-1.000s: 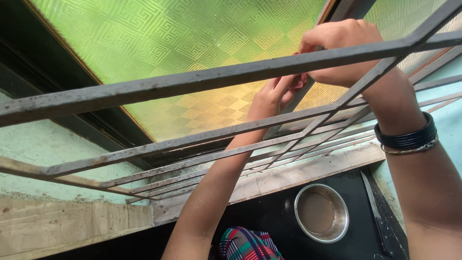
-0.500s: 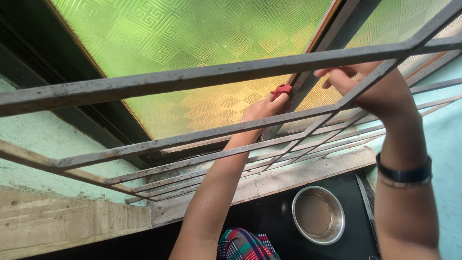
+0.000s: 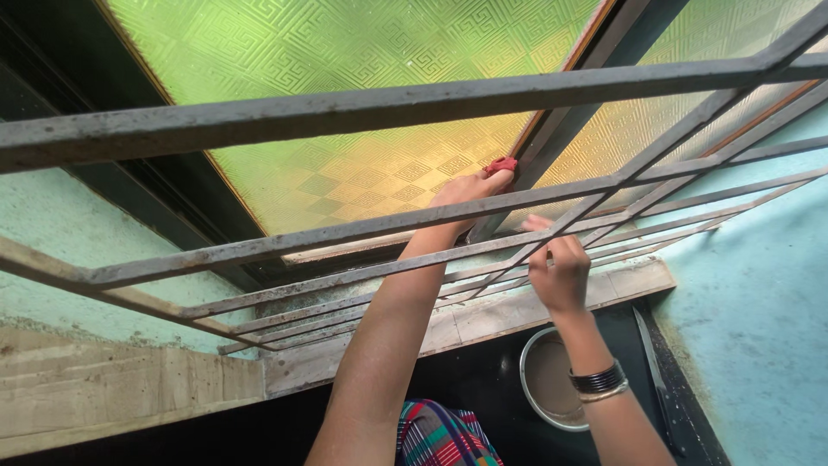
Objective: The person cleans a metal window frame using a red cloth and a small brush. They wipe the horizontal and vertical bars of the frame and then use the brush to clean the narrow crevices along the top edge.
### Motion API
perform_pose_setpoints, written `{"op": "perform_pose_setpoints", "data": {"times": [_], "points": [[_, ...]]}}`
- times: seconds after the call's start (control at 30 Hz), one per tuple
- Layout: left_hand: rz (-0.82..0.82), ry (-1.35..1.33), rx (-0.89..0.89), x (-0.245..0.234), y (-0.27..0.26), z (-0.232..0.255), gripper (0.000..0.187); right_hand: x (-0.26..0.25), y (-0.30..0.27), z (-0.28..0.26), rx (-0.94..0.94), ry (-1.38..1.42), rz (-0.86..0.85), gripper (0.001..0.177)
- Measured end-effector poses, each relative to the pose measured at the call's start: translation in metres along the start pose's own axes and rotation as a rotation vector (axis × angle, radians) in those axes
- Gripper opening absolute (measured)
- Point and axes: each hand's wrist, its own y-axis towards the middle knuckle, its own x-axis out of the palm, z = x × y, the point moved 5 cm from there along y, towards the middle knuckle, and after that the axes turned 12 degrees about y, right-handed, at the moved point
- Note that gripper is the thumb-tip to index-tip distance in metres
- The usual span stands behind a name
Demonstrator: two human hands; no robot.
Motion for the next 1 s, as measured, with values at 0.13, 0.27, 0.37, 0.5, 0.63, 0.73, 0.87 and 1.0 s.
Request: {"op": "perform_pose_setpoints", "data": {"times": [0.13, 0.27, 0.37, 0.5, 0.63, 0.73, 0.87, 1.0], "points": [[-0.03, -0.023, -0.014, 0.001, -0.001, -0.002, 0.026, 0.014, 0.032, 0.022, 0.31, 0.168, -0.268, 0.032], [-0.088, -0.024, 0.016, 0.003, 0.0, -0.004, 0.029, 0.033, 0.062, 0.025, 0.248, 0.21, -0.399, 0.064], [-0.094, -0.008, 0.053, 0.005, 0.001, -0.007, 0.053, 0.041, 0.073, 0.027, 0.119, -0.023, -0.397, 0.071], [-0.026, 0.002, 0.1, 0.007, -0.002, -0.01, 0.076, 0.045, 0.073, 0.024, -0.118, -0.129, -0.369, 0.07], [-0.068, 0.065, -0.002, -0.001, -0.003, -0.007, 0.082, 0.053, 0.074, 0.035, -0.062, -0.423, -0.501, 0.058], [-0.066, 0.047, 0.003, -0.014, -0.005, -0.004, 0.083, 0.056, 0.074, 0.036, -0.059, -0.452, -0.543, 0.053], [-0.12, 0.129, -0.029, -0.021, -0.006, -0.001, 0.093, 0.061, 0.07, 0.036, -0.103, -0.422, -0.563, 0.037], [-0.117, 0.006, 0.004, -0.024, -0.006, 0.002, 0.092, 0.073, 0.065, 0.049, -0.173, -0.474, -0.597, 0.029]]}}
